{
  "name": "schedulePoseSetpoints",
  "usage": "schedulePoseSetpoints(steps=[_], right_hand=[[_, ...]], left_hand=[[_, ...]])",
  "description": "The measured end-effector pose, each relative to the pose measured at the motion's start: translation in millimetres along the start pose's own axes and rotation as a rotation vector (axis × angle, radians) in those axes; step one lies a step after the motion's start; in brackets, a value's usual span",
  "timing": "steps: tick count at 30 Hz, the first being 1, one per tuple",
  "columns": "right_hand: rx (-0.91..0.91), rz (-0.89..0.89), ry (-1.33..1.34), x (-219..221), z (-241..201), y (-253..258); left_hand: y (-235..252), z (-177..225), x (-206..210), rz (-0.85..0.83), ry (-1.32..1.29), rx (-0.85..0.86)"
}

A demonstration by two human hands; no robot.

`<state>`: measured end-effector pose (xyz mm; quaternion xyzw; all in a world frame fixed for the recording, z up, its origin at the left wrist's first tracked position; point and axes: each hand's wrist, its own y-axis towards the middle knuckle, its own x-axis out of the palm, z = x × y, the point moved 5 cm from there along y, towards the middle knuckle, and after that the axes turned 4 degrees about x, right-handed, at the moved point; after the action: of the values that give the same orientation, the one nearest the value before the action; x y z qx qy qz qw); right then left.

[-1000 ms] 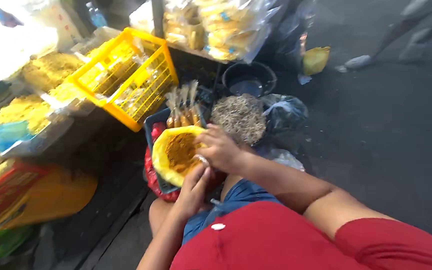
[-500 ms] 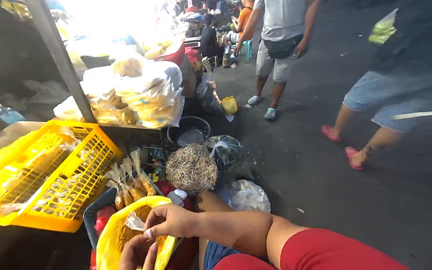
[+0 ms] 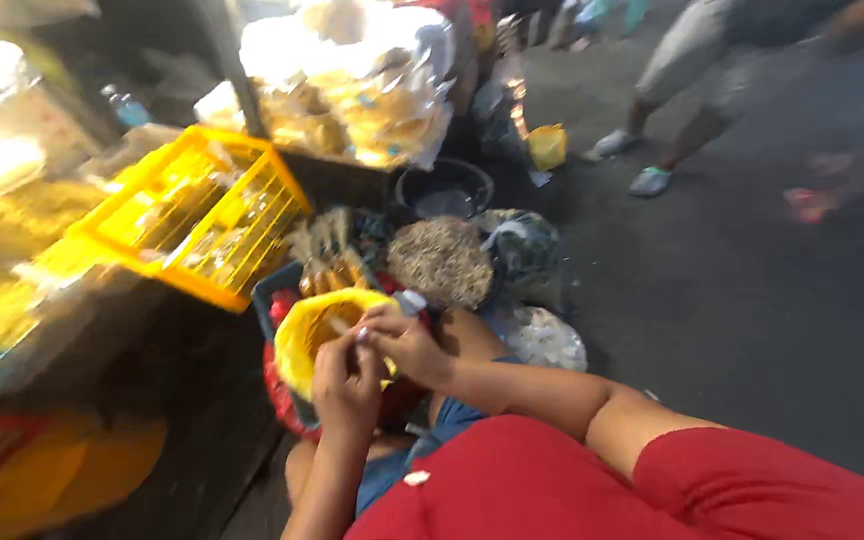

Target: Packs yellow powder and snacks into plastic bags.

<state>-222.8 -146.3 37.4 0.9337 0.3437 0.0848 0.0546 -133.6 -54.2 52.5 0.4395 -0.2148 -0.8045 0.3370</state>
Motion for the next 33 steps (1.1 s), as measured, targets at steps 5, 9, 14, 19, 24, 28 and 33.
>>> schedulePoseSetpoints(steps=[5,9,14,19,24,28,33], right_hand=[[0.174,-0.201,0.391,5.9,22.0,-1.5],[0.347,-0.340,0.484,5.7,25.0,-0.6],[0.246,-0.354,0.116,-7.3,23.7,5.2],[0.047,-0.322,-0.192,-8.9,18.5,0.8],[0.092,-0.279,-0.190,-9.7,14.4,-0.5],[-0.019,-0.430,-0.300,-0.5,11.0,-2.0],[0.269,-0.488,-0.273,4.1,24.9,-9.8]], left_hand=[[5.5,-4.4,-8.4,-0.262,-0.261,-0.269],[2.9,-14.4,-6.5,-0.376,-0.464,-0.415],[-2.4,-27.5,-8.7,-0.367,-0.717,-0.583],[-3.2,-29.9,-5.0,-0.225,-0.586,-0.577],[-10.4,-24.5,-4.0,0.006,-0.458,-0.192],[-10.1,-28.0,-10.0,0.061,-0.434,-0.110],[3.2,-76.3,-42.6,0.256,-0.562,-0.497]])
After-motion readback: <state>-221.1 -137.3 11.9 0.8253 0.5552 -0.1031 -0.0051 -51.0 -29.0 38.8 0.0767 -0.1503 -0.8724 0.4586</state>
